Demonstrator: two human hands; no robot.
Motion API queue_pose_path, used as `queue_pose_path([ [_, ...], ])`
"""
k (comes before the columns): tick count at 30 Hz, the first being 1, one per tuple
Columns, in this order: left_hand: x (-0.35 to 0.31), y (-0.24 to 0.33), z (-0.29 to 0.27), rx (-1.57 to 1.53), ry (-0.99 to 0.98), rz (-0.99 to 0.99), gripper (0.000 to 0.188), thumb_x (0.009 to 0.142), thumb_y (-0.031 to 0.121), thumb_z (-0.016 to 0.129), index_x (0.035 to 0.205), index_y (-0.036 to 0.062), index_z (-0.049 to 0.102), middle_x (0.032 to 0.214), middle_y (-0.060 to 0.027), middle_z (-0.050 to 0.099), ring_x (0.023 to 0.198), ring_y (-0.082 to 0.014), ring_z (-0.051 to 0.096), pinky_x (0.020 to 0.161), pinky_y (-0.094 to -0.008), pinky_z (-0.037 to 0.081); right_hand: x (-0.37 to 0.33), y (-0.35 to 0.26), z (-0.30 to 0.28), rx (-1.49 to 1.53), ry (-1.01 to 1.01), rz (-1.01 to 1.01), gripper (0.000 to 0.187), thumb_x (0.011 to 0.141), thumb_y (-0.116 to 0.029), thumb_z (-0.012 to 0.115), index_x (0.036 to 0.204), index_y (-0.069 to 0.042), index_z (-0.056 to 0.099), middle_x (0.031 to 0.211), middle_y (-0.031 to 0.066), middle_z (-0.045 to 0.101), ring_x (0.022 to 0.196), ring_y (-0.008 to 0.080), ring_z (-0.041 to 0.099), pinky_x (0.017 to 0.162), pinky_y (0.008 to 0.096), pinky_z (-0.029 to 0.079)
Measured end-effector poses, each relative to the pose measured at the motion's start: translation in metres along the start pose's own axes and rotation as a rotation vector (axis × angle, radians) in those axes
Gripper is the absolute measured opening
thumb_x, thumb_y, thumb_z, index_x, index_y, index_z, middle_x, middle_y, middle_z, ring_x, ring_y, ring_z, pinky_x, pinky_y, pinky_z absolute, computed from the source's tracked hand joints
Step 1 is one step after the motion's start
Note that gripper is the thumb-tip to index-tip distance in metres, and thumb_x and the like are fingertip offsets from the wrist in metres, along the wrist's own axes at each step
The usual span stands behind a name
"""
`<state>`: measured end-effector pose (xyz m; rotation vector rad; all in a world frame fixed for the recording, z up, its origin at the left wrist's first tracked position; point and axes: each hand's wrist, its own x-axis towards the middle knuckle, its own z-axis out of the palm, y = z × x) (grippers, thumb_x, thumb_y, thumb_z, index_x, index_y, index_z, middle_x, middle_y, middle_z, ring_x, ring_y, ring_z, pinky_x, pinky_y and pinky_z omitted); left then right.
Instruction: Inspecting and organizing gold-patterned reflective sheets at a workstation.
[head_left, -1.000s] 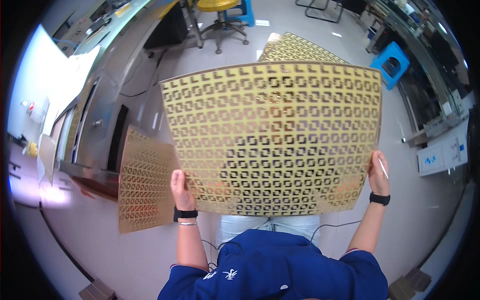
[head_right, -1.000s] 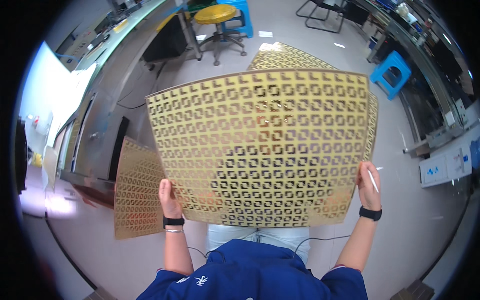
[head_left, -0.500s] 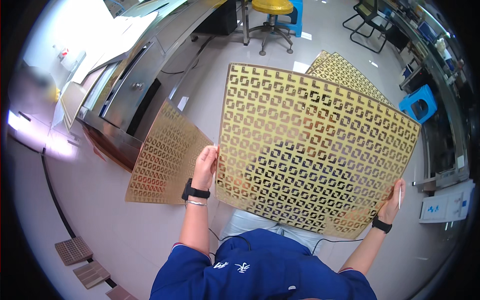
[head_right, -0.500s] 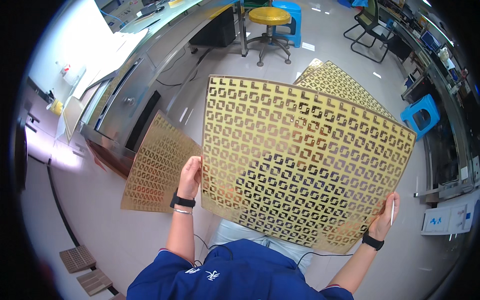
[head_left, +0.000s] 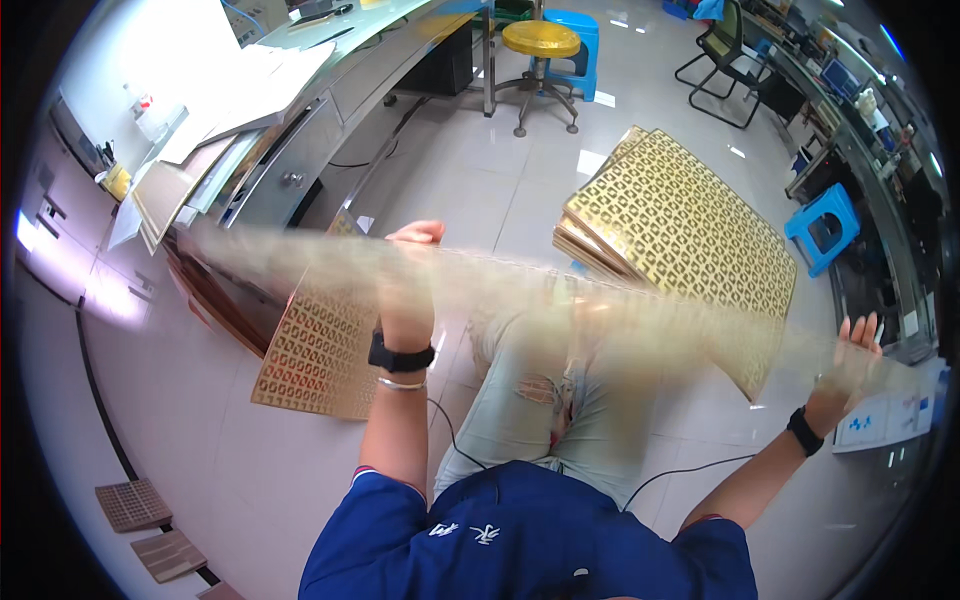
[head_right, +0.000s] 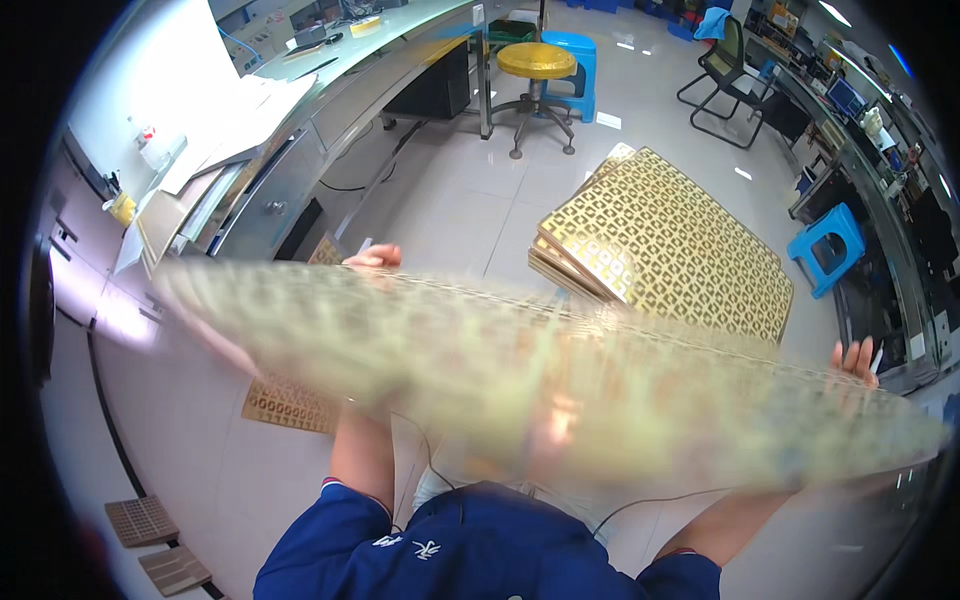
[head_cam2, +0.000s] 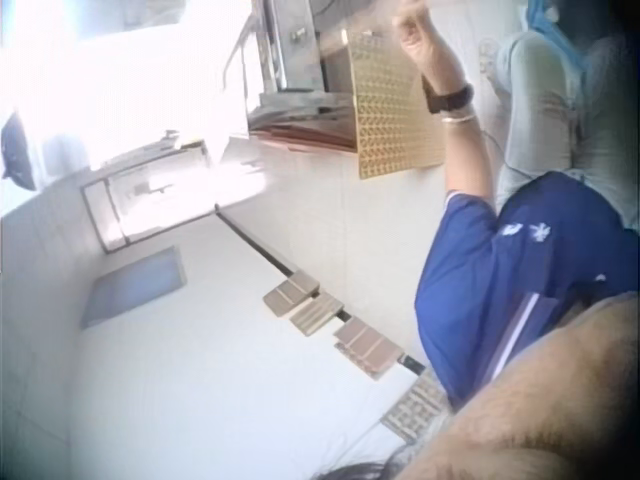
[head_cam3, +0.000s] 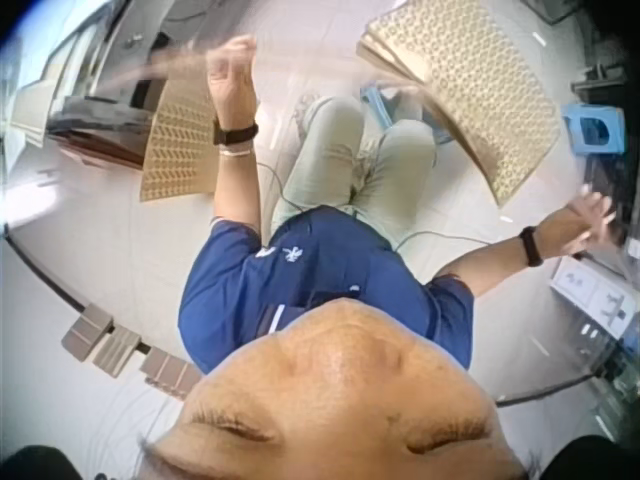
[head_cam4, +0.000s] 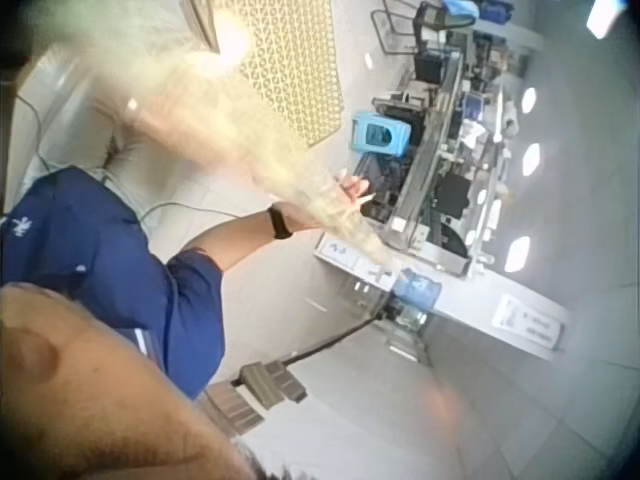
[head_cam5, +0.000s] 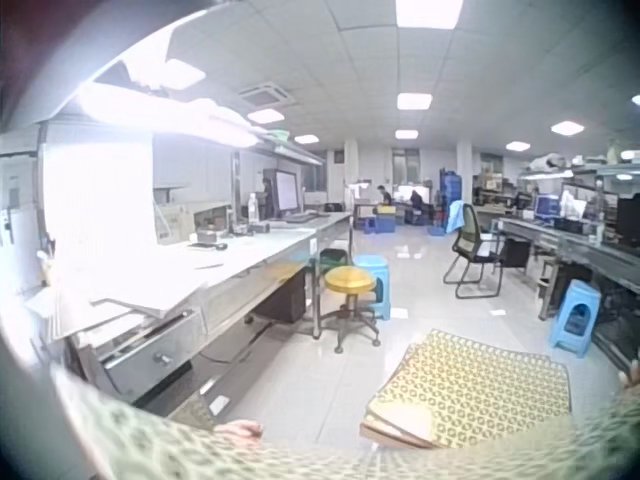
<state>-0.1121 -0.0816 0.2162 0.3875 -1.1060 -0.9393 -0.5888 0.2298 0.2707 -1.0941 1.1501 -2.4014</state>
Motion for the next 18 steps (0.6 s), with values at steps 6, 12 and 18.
queue_pose_path([
  [6, -0.023, -0.046, -0.008, -0.523, -0.048, -0.536, 0.036, 0.088, 0.005, 0.051, 0.124, 0.0068, 0.049, 0.117, -0.0098, 0.057, 0.105, -0.0194, 0.058, 0.09, -0.0349, 0.053, -0.034, 0.035, 0.072, 0.341, -0.124, 0.555, 0.058, 0.094, -0.04, 0.038, 0.137, -0.002, 0.032, 0.138, 0.0143, 0.039, 0.125, 0.0249, 0.041, 0.107, 0.0416, 0.032],
  [12, -0.056, -0.046, -0.017, -0.292, -0.036, -0.9, 0.039, 0.092, 0.013, 0.052, 0.128, 0.0042, 0.04, 0.119, -0.0116, 0.055, 0.1, -0.015, 0.06, 0.08, -0.0261, 0.055, -0.085, 0.077, 0.077, 0.224, 0.344, 0.608, 0.061, 0.092, -0.044, 0.041, 0.136, -0.002, 0.034, 0.135, 0.0159, 0.041, 0.122, 0.0263, 0.044, 0.104, 0.0425, 0.036],
  [18, -0.071, -0.07, -0.016, -0.344, -0.012, -1.053, 0.036, 0.091, 0.015, 0.055, 0.123, 0.0018, 0.043, 0.108, -0.0112, 0.059, 0.091, -0.0128, 0.062, 0.073, -0.0241, 0.056, -0.088, 0.073, 0.068, 0.124, 0.43, 0.725, 0.064, 0.091, -0.047, 0.044, 0.134, -0.001, 0.035, 0.132, 0.0176, 0.043, 0.119, 0.0276, 0.046, 0.1, 0.0433, 0.04],
])
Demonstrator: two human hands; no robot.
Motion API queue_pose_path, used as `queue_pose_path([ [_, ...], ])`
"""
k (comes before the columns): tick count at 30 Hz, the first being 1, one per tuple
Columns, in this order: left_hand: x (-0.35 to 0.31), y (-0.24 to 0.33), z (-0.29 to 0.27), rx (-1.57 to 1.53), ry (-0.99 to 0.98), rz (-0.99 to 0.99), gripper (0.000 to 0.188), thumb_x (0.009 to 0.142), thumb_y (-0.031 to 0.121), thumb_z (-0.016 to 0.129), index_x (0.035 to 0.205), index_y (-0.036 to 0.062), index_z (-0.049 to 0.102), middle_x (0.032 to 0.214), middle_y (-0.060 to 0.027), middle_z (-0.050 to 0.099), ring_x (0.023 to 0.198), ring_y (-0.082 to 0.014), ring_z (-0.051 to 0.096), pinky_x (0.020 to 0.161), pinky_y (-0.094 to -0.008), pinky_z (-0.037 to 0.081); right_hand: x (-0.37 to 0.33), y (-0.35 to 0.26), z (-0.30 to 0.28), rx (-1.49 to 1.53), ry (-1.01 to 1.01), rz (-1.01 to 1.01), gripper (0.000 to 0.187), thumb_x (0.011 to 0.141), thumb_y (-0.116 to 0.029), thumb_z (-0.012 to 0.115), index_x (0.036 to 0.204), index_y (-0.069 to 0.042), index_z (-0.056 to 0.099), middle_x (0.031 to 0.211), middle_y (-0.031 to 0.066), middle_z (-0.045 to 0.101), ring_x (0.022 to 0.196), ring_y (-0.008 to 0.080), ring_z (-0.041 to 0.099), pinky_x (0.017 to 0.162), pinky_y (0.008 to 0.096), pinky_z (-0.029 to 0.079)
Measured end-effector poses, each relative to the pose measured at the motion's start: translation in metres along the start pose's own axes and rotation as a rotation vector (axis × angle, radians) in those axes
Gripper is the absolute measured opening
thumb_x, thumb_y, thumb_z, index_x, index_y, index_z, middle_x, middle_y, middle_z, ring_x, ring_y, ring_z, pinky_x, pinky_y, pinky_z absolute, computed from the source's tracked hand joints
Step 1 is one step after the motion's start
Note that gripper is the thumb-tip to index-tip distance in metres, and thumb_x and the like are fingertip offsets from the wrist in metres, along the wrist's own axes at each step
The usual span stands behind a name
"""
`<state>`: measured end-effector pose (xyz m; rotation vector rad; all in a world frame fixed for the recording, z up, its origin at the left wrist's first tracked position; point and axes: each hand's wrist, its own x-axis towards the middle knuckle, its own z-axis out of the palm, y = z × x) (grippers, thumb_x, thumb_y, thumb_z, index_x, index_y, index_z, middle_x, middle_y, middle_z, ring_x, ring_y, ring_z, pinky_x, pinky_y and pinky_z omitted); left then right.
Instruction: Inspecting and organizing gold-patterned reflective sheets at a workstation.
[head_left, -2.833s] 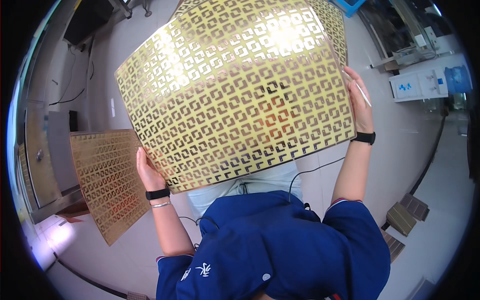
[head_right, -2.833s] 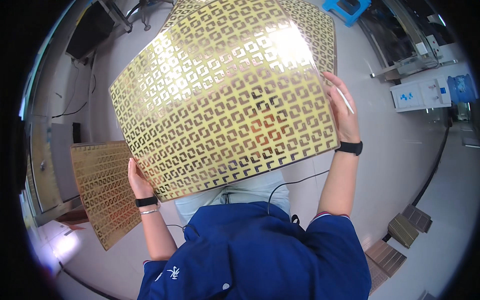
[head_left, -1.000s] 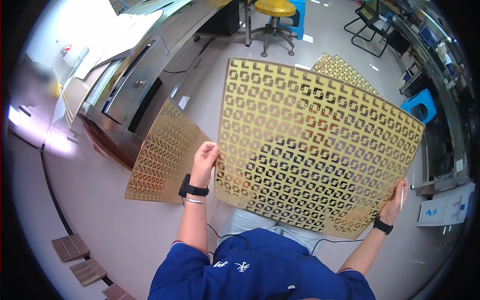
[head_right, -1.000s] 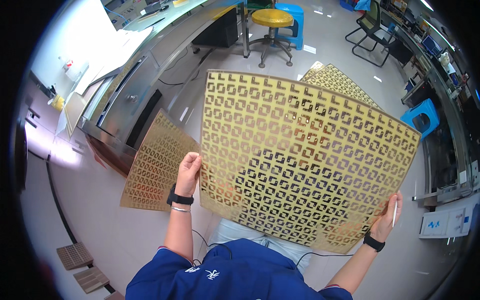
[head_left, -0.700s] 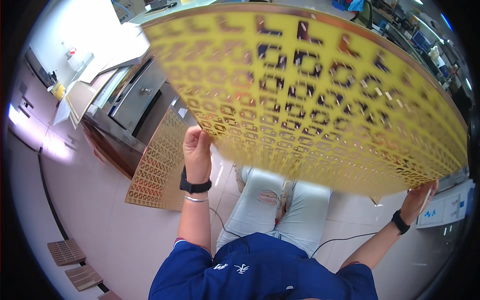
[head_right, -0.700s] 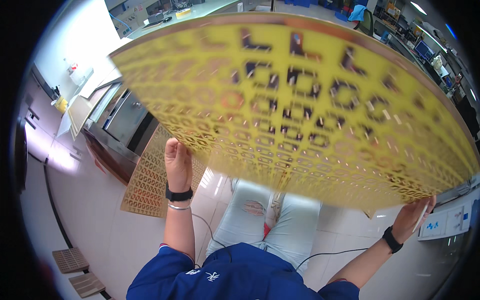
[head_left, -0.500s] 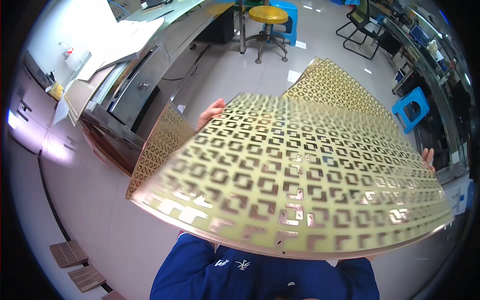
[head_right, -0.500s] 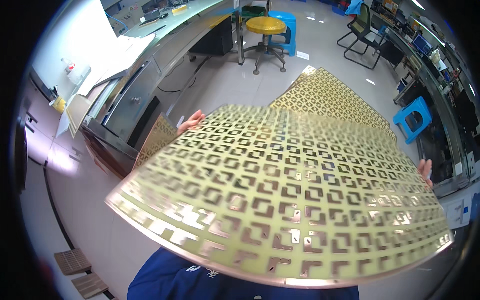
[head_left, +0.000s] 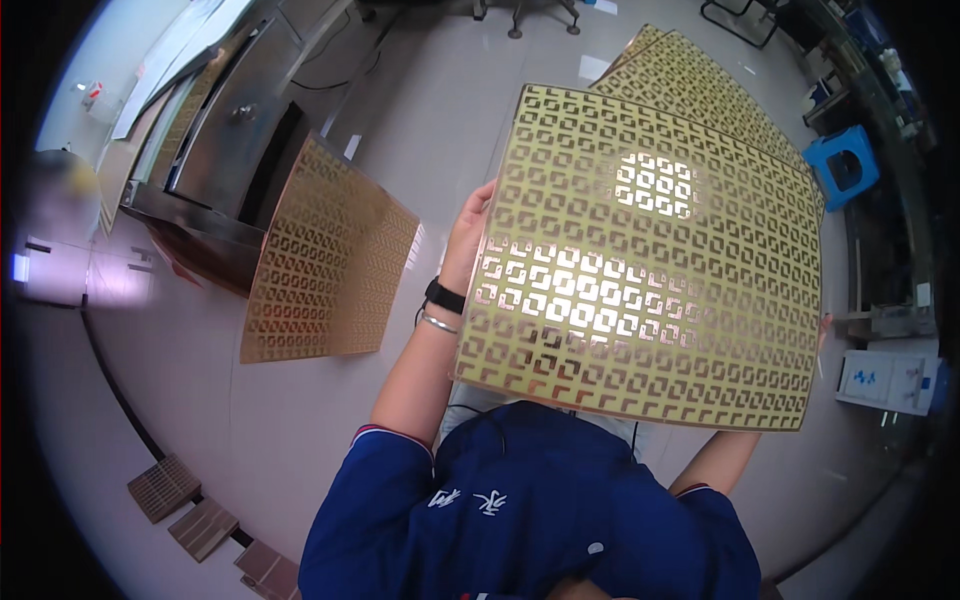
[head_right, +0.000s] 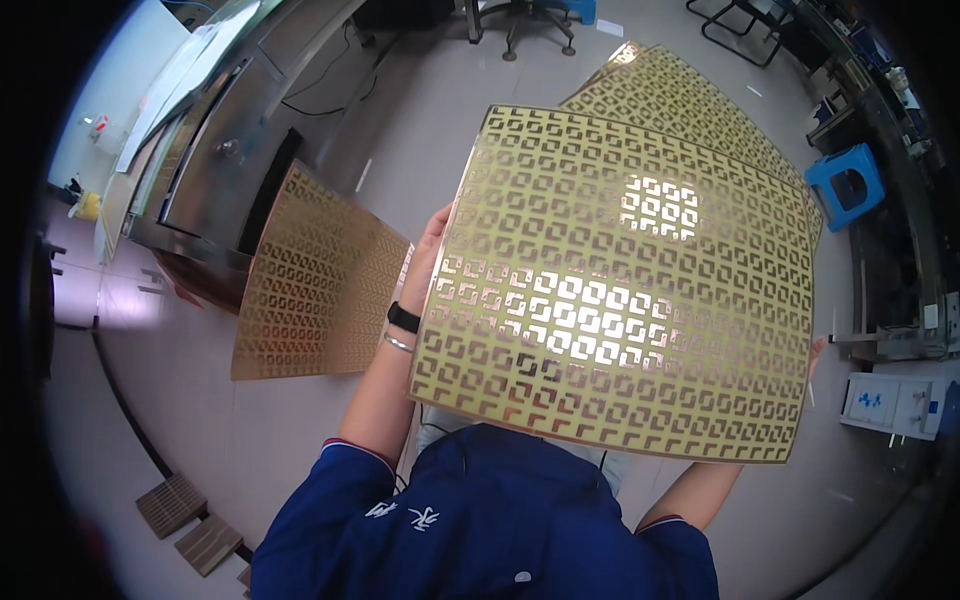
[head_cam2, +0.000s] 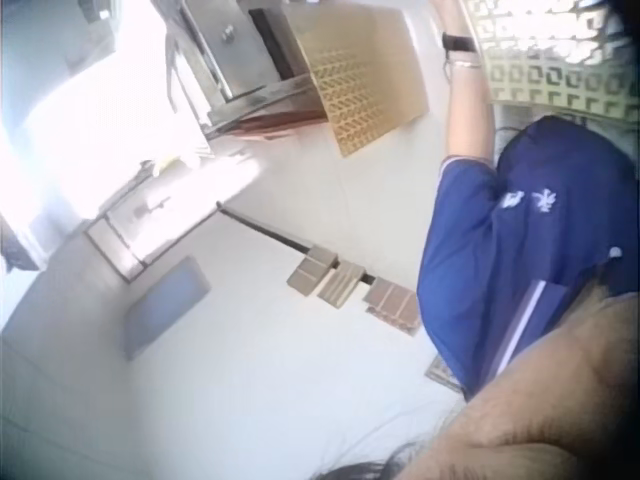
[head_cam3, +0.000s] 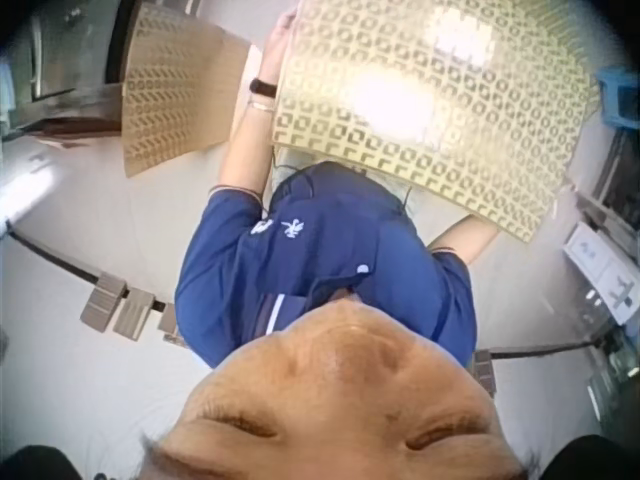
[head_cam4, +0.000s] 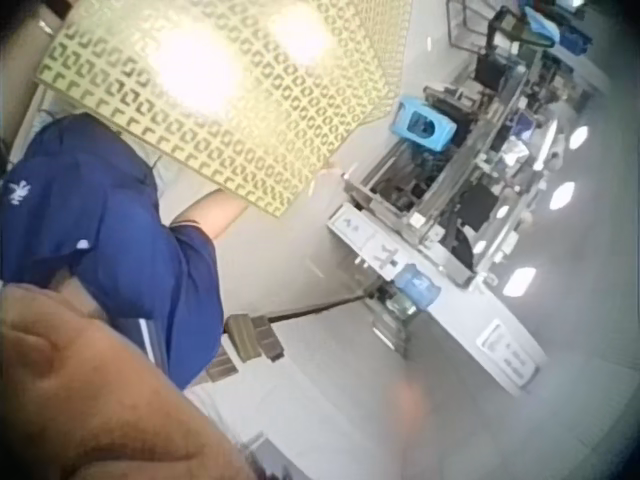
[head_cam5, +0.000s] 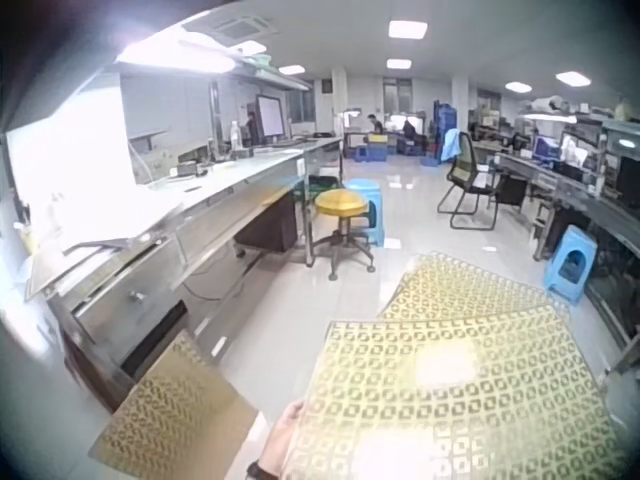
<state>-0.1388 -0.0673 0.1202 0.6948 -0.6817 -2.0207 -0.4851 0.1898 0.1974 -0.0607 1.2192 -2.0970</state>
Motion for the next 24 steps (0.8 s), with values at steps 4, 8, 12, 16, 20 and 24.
queue_pose_path([
  [4, 0.008, -0.011, -0.005, 0.011, 0.055, -0.041, 0.034, 0.09, 0.012, 0.056, 0.121, 0.0016, 0.045, 0.103, -0.0094, 0.06, 0.089, -0.012, 0.062, 0.073, -0.0239, 0.055, -0.005, 0.008, 0.009, -0.031, 0.03, 0.005, 0.071, 0.085, -0.053, 0.051, 0.131, -0.001, 0.039, 0.124, 0.0197, 0.047, 0.111, 0.0285, 0.052, 0.089, 0.0438, 0.048],
  [8, 0.015, -0.02, -0.006, 0.026, 0.112, -0.092, 0.029, 0.091, 0.014, 0.056, 0.117, 0.0012, 0.049, 0.1, -0.0075, 0.06, 0.086, -0.0107, 0.061, 0.071, -0.0229, 0.054, -0.005, 0.007, 0.008, -0.108, 0.088, -0.043, 0.072, 0.085, -0.053, 0.052, 0.132, -0.001, 0.038, 0.126, 0.0204, 0.046, 0.11, 0.0295, 0.052, 0.088, 0.043, 0.049],
  [12, 0.015, -0.028, -0.014, 0.07, 0.16, -0.099, 0.025, 0.092, 0.012, 0.053, 0.115, 0.0009, 0.05, 0.101, -0.0088, 0.061, 0.086, -0.0116, 0.062, 0.071, -0.0229, 0.055, -0.005, 0.014, 0.017, -0.063, 0.015, -0.029, 0.069, 0.086, -0.051, 0.051, 0.132, -0.002, 0.039, 0.125, 0.0199, 0.048, 0.108, 0.0289, 0.054, 0.085, 0.0413, 0.051],
  [16, 0.015, -0.033, -0.025, 0.008, 0.12, -0.066, 0.021, 0.095, 0.011, 0.047, 0.113, 0.0015, 0.052, 0.1, -0.0096, 0.062, 0.083, -0.0122, 0.063, 0.068, -0.0218, 0.057, -0.001, 0.013, 0.013, -0.081, 0.05, -0.107, 0.064, 0.088, -0.048, 0.05, 0.13, -0.001, 0.042, 0.121, 0.0189, 0.052, 0.104, 0.0284, 0.057, 0.082, 0.0414, 0.053],
  [20, -0.003, -0.028, -0.04, 0.193, 0.159, -0.09, 0.022, 0.094, 0.016, 0.051, 0.112, 0.002, 0.053, 0.094, -0.0026, 0.059, 0.086, -0.0072, 0.057, 0.074, -0.021, 0.05, 0.0, 0.015, 0.015, -0.052, 0.056, -0.173, 0.06, 0.089, -0.044, 0.051, 0.126, 0.001, 0.045, 0.117, 0.0196, 0.054, 0.099, 0.0278, 0.06, 0.076, 0.0389, 0.056],
  [24, -0.038, -0.026, -0.049, 0.31, 0.21, -0.165, 0.016, 0.095, 0.019, 0.049, 0.096, 0.0053, 0.057, 0.076, 0.0024, 0.052, 0.059, -0.0021, 0.043, 0.052, -0.0151, 0.034, 0.006, 0.01, -0.002, -0.206, 0.102, -0.23, 0.057, 0.088, -0.043, 0.053, 0.121, 0.003, 0.047, 0.115, 0.0209, 0.054, 0.098, 0.0269, 0.06, 0.075, 0.0368, 0.057],
])
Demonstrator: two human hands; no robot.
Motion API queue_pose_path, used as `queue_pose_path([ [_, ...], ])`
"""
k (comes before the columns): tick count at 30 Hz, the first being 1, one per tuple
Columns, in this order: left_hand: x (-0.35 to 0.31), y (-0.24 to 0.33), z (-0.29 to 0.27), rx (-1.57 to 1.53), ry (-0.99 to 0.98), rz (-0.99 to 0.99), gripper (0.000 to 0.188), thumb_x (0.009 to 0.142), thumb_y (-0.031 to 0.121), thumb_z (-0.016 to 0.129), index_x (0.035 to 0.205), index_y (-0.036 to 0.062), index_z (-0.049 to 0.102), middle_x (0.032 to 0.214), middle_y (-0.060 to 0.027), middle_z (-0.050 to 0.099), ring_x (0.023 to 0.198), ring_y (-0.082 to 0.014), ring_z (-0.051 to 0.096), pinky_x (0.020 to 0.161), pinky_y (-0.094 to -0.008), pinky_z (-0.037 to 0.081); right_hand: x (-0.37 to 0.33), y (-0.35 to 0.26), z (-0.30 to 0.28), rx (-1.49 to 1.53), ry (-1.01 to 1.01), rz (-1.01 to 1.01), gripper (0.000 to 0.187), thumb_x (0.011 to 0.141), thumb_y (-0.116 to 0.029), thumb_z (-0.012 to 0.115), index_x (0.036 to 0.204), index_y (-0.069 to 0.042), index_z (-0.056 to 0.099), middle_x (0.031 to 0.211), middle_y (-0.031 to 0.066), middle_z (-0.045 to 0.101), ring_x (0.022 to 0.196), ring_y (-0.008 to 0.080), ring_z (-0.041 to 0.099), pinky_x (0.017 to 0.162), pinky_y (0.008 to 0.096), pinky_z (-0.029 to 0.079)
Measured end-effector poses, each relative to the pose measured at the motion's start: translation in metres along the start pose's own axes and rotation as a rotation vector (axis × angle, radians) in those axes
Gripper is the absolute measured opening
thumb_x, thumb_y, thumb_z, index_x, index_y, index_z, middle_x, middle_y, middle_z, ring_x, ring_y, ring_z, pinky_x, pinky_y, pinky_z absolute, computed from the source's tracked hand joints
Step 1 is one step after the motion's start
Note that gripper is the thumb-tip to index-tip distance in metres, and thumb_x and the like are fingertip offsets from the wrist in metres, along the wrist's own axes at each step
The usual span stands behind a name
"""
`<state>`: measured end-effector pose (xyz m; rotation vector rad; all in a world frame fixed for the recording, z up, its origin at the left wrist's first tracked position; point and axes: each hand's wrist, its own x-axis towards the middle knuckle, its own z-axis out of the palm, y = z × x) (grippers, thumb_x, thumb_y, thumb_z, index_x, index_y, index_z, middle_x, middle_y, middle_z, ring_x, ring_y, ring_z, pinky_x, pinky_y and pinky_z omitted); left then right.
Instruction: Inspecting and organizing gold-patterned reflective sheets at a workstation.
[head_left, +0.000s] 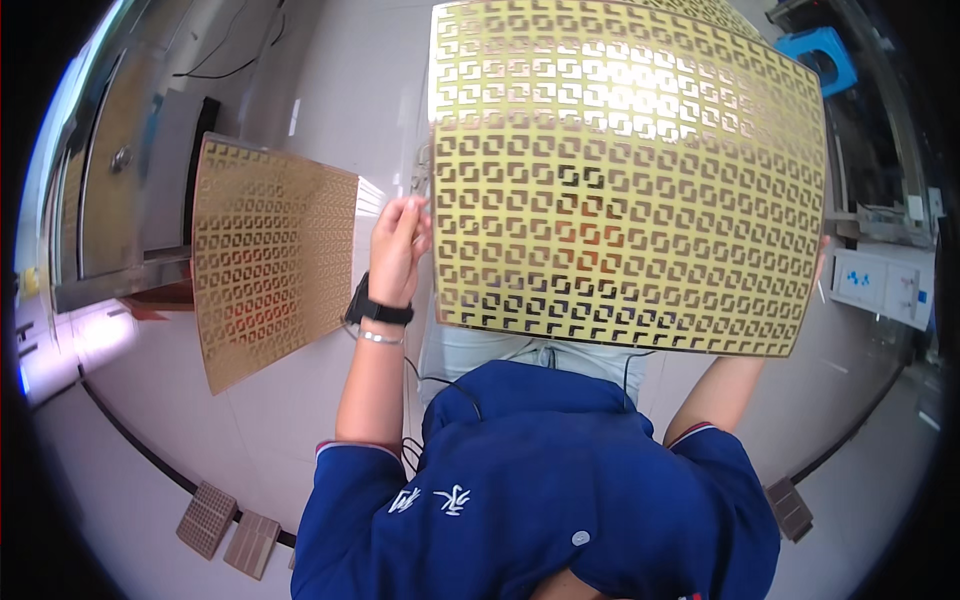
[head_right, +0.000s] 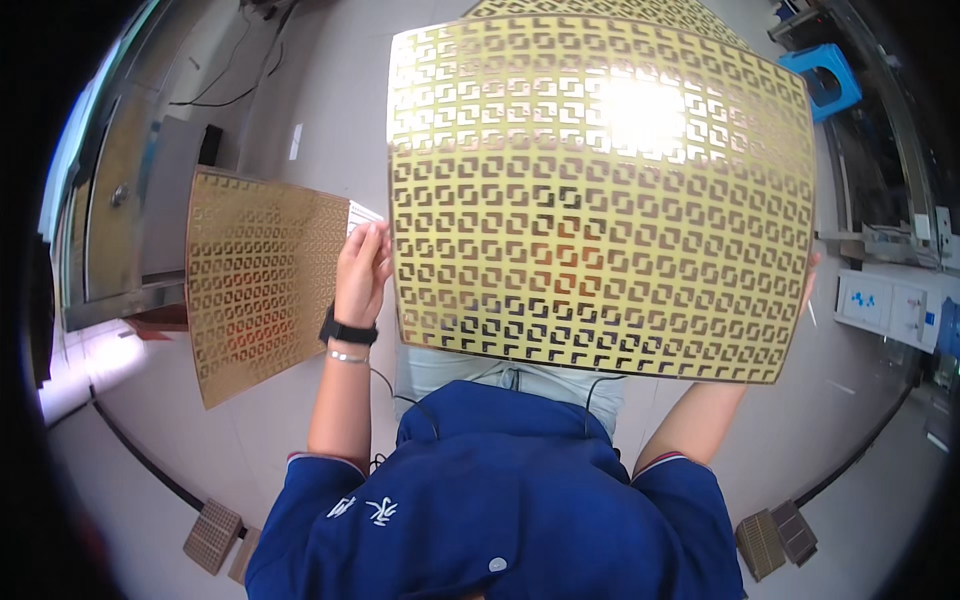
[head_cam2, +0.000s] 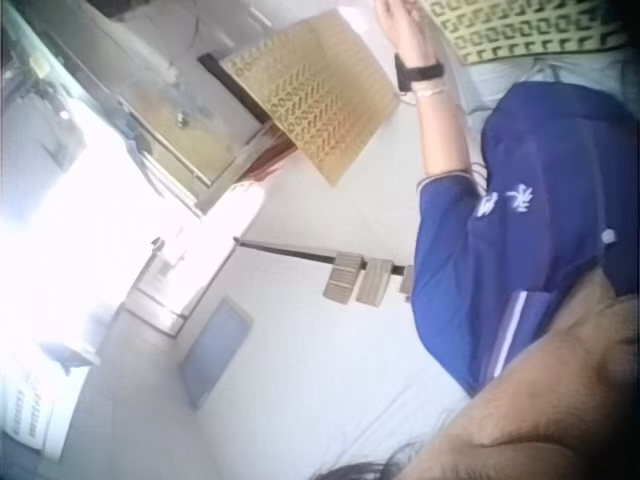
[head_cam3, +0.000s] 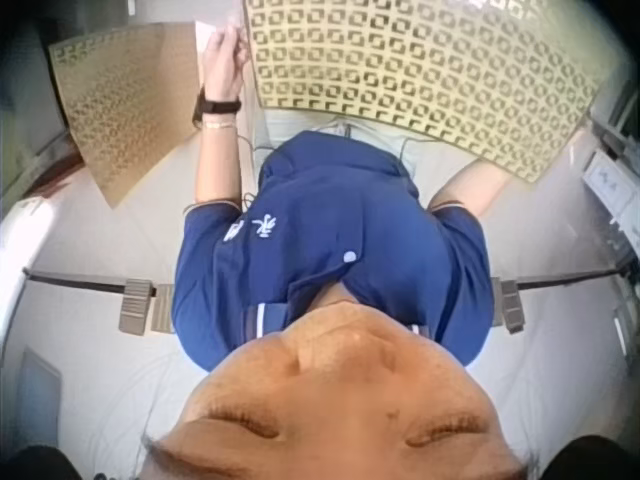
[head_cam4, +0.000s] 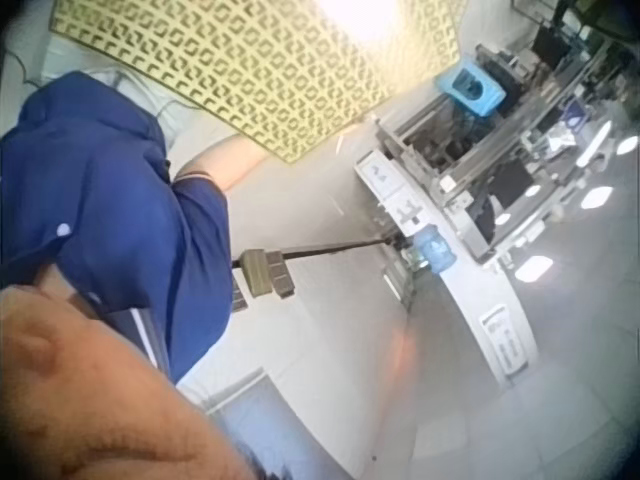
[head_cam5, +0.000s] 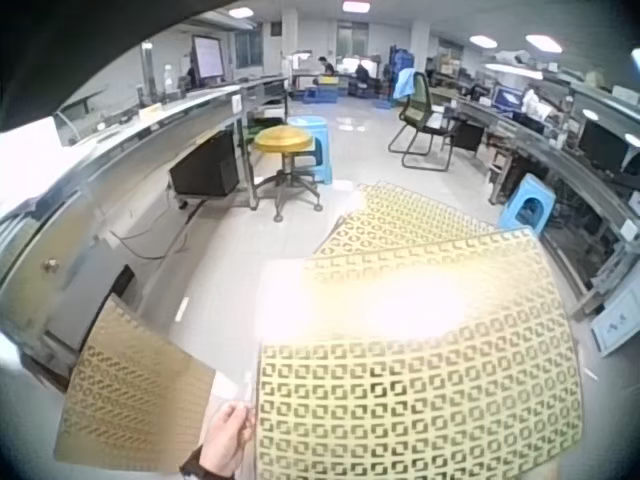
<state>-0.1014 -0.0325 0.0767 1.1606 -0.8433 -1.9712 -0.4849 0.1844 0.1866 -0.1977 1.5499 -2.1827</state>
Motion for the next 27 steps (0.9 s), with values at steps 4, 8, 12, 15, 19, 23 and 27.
queue_pose_path([
  [4, -0.034, -0.004, -0.007, 0.148, 0.015, -0.094, 0.023, 0.097, 0.024, 0.046, 0.083, 0.0079, 0.053, 0.068, 0.0043, 0.049, 0.056, -0.0022, 0.04, 0.051, -0.0155, 0.033, -0.003, 0.004, 0.009, 0.084, 0.082, -0.081, 0.055, 0.089, -0.04, 0.053, 0.12, 0.005, 0.046, 0.111, 0.0224, 0.055, 0.091, 0.0273, 0.063, 0.071, 0.0361, 0.058],
  [8, -0.046, -0.012, -0.007, 0.235, 0.03, -0.125, 0.03, 0.098, 0.03, 0.043, 0.077, 0.0107, 0.051, 0.067, 0.0051, 0.048, 0.056, -0.002, 0.041, 0.051, -0.0166, 0.034, 0.002, 0.0, -0.001, 0.101, 0.077, -0.018, 0.053, 0.091, -0.039, 0.051, 0.12, 0.005, 0.046, 0.111, 0.0217, 0.056, 0.094, 0.0271, 0.062, 0.074, 0.0373, 0.057],
  [12, -0.047, -0.013, -0.003, 0.252, -0.01, -0.165, 0.03, 0.098, 0.031, 0.043, 0.085, 0.008, 0.058, 0.074, 0.0038, 0.058, 0.058, -0.0011, 0.048, 0.053, -0.0173, 0.039, 0.006, -0.003, -0.011, 0.096, 0.072, 0.031, 0.052, 0.094, -0.041, 0.043, 0.121, 0.003, 0.046, 0.111, 0.0189, 0.057, 0.09, 0.024, 0.064, 0.072, 0.0334, 0.059],
  [15, -0.045, -0.012, 0.004, 0.213, -0.003, -0.152, 0.034, 0.098, 0.029, 0.041, 0.106, 0.0013, 0.059, 0.095, -0.0038, 0.066, 0.081, -0.008, 0.062, 0.071, -0.0213, 0.049, 0.008, 0.001, -0.019, 0.1, 0.135, -0.018, 0.047, 0.095, -0.04, 0.038, 0.118, 0.0, 0.05, 0.109, 0.018, 0.058, 0.09, 0.0221, 0.065, 0.07, 0.0292, 0.059],
  [19, -0.044, -0.016, 0.015, 0.153, 0.032, -0.109, 0.033, 0.098, 0.026, 0.042, 0.11, -0.0007, 0.057, 0.103, -0.0066, 0.064, 0.091, -0.0118, 0.061, 0.079, -0.0246, 0.048, 0.011, -0.001, -0.031, 0.119, 0.117, -0.029, 0.041, 0.096, -0.036, 0.035, 0.11, -0.001, 0.051, 0.1, 0.0173, 0.06, 0.085, 0.0196, 0.066, 0.064, 0.0267, 0.061],
  [23, -0.045, -0.016, 0.016, 0.158, 0.039, -0.088, 0.033, 0.098, 0.026, 0.042, 0.113, -0.0001, 0.054, 0.105, -0.0066, 0.063, 0.091, -0.0131, 0.061, 0.079, -0.0255, 0.049, 0.011, 0.001, -0.021, 0.237, 0.179, -0.04, 0.03, 0.097, -0.03, 0.034, 0.107, -0.006, 0.049, 0.098, 0.0147, 0.06, 0.08, 0.0188, 0.067, 0.056, 0.0228, 0.06],
  [27, -0.042, -0.02, 0.021, 0.119, 0.035, -0.09, 0.036, 0.099, 0.027, 0.039, 0.117, -0.0021, 0.051, 0.111, -0.0087, 0.06, 0.098, -0.0147, 0.059, 0.084, -0.0277, 0.048, 0.013, -0.005, -0.026, 0.366, 0.189, -0.062, 0.025, 0.097, -0.027, 0.033, 0.111, -0.012, 0.046, 0.105, 0.0132, 0.057, 0.091, 0.0186, 0.064, 0.066, 0.0243, 0.06],
])
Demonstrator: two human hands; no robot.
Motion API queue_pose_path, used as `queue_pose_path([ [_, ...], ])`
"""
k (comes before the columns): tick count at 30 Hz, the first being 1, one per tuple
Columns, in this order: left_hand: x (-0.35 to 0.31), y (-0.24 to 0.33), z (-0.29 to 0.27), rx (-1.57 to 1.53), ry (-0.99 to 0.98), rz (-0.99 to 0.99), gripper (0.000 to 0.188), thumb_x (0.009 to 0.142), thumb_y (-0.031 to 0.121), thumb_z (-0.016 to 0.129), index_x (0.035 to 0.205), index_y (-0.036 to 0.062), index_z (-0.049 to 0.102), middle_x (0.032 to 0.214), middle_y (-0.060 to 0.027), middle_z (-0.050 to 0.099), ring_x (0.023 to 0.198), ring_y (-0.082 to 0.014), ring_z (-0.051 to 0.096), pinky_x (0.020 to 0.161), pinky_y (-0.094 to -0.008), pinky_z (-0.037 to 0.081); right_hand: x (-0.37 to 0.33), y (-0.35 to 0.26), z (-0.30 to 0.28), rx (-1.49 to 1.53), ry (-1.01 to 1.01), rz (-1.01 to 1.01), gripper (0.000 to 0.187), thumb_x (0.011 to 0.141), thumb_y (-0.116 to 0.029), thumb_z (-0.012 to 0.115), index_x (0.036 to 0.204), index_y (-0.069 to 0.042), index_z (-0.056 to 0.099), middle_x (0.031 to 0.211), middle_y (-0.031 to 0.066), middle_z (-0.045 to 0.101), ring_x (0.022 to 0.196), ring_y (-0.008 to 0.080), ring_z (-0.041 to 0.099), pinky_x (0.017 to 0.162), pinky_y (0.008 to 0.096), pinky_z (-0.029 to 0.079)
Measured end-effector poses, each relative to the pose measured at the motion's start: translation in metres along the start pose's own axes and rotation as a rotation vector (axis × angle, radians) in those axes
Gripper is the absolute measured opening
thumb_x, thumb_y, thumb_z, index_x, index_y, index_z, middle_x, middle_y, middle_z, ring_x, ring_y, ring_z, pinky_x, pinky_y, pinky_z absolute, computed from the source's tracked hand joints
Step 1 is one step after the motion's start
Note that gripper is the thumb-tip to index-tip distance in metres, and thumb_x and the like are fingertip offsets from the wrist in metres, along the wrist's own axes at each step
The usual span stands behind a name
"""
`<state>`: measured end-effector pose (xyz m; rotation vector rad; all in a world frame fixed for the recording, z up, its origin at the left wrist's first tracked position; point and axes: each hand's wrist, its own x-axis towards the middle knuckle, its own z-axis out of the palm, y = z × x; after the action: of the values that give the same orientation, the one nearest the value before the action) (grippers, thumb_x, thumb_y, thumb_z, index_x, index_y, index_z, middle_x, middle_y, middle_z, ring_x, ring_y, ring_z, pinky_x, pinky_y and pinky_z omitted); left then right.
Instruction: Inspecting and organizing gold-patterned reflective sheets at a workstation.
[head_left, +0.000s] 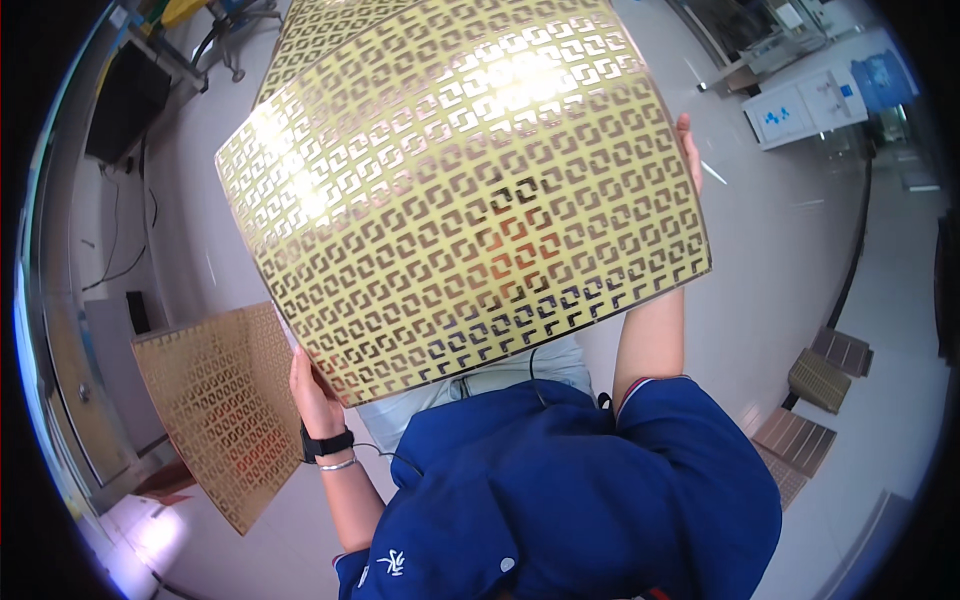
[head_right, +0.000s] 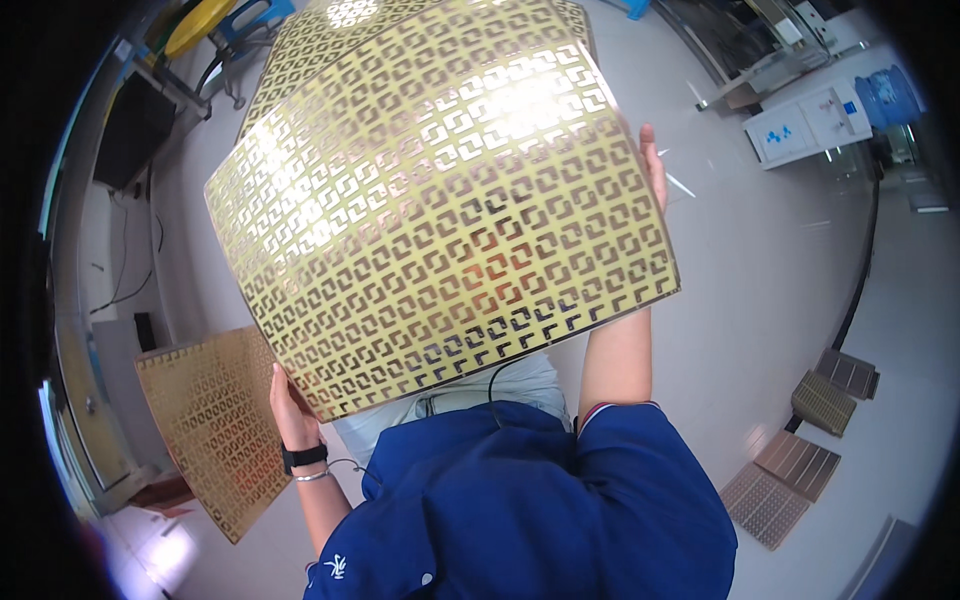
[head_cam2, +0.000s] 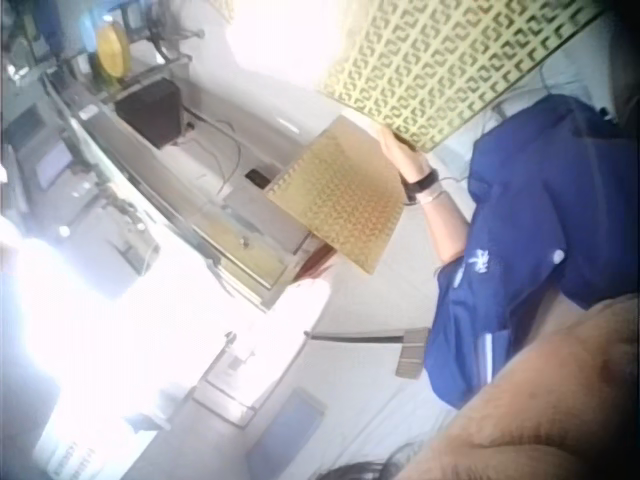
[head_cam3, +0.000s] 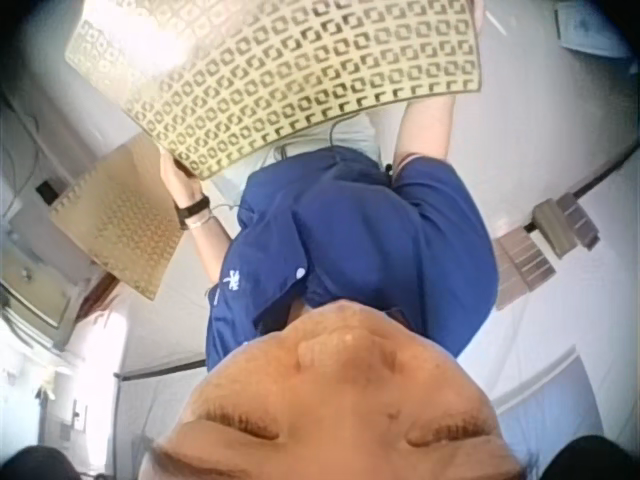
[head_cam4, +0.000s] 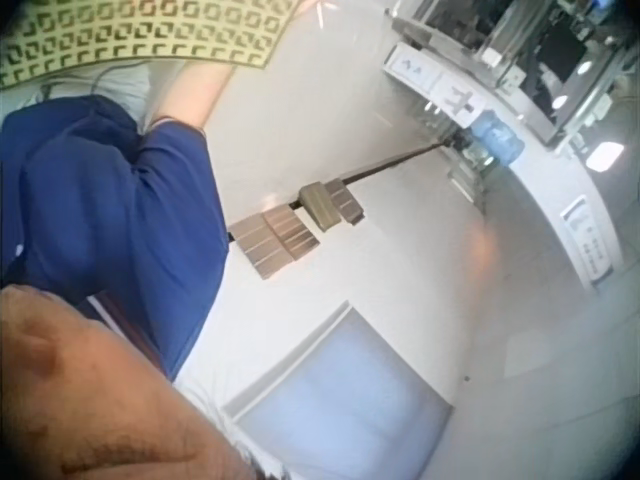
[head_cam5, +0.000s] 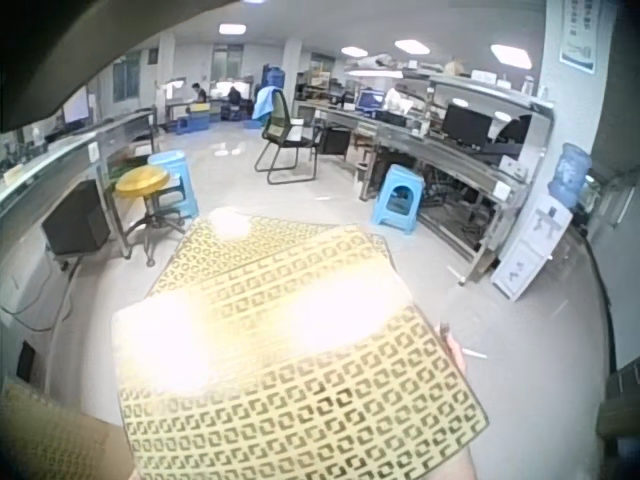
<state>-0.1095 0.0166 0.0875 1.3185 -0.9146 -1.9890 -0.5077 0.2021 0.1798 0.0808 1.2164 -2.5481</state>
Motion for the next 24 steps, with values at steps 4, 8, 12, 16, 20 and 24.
queue_pose_path([
  [4, 0.0, 0.002, 0.007, 0.044, 0.001, 0.0, 0.039, 0.099, 0.029, 0.036, 0.118, -0.0031, 0.049, 0.112, -0.0101, 0.059, 0.1, -0.0158, 0.059, 0.085, -0.0287, 0.048, 0.009, -0.007, -0.013, -0.055, -0.011, 0.029, 0.032, 0.096, -0.029, 0.034, 0.122, -0.012, 0.041, 0.114, 0.0127, 0.053, 0.106, 0.0184, 0.058, 0.081, 0.0285, 0.057],
  [8, -0.002, -0.003, 0.011, 0.048, 0.034, 0.066, 0.037, 0.099, 0.028, 0.036, 0.115, -0.0024, 0.051, 0.109, -0.0091, 0.06, 0.095, -0.0147, 0.06, 0.081, -0.0274, 0.05, 0.011, -0.009, -0.015, -0.206, -0.002, -0.011, 0.038, 0.098, -0.029, 0.028, 0.126, -0.006, 0.04, 0.114, 0.0113, 0.053, 0.103, 0.0161, 0.059, 0.082, 0.025, 0.056],
  [12, -0.004, -0.007, 0.021, 0.083, 0.144, 0.171, 0.033, 0.099, 0.026, 0.039, 0.109, -0.0012, 0.054, 0.102, -0.0067, 0.062, 0.087, -0.0121, 0.061, 0.075, -0.026, 0.05, 0.008, -0.014, -0.013, -0.204, 0.026, 0.075, 0.041, 0.097, -0.03, 0.03, 0.124, -0.003, 0.046, 0.11, 0.0108, 0.057, 0.099, 0.0121, 0.061, 0.079, 0.0223, 0.056],
  [16, -0.002, -0.007, 0.035, 0.066, 0.18, 0.216, 0.033, 0.099, 0.026, 0.04, 0.107, -0.0019, 0.055, 0.101, -0.0081, 0.062, 0.084, -0.0127, 0.062, 0.072, -0.0253, 0.051, 0.007, -0.033, -0.022, -0.356, 0.026, 0.187, 0.045, 0.098, -0.032, 0.032, 0.123, 0.001, 0.049, 0.109, 0.0107, 0.06, 0.096, 0.0126, 0.062, 0.077, 0.0232, 0.054],
  [20, -0.008, 0.004, 0.04, 0.074, 0.225, 0.265, 0.033, 0.099, 0.026, 0.039, 0.105, -0.0022, 0.055, 0.1, -0.0082, 0.062, 0.084, -0.0125, 0.062, 0.073, -0.0253, 0.051, 0.034, -0.048, -0.054, -0.328, -0.377, 0.203, 0.041, 0.096, -0.024, 0.044, 0.123, 0.006, 0.046, 0.11, 0.013, 0.061, 0.094, 0.0146, 0.062, 0.081, 0.0252, 0.05],
  [24, -0.007, 0.009, 0.045, 0.128, 0.265, 0.353, 0.036, 0.099, 0.028, 0.039, 0.105, -0.0032, 0.055, 0.099, -0.0073, 0.062, 0.085, -0.0118, 0.06, 0.074, -0.0257, 0.048, 0.044, -0.062, -0.065, -0.342, -0.516, 0.257, 0.035, 0.091, -0.015, 0.055, 0.119, 0.005, 0.049, 0.106, 0.0106, 0.062, 0.095, 0.0136, 0.06, 0.082, 0.0256, 0.049],
])
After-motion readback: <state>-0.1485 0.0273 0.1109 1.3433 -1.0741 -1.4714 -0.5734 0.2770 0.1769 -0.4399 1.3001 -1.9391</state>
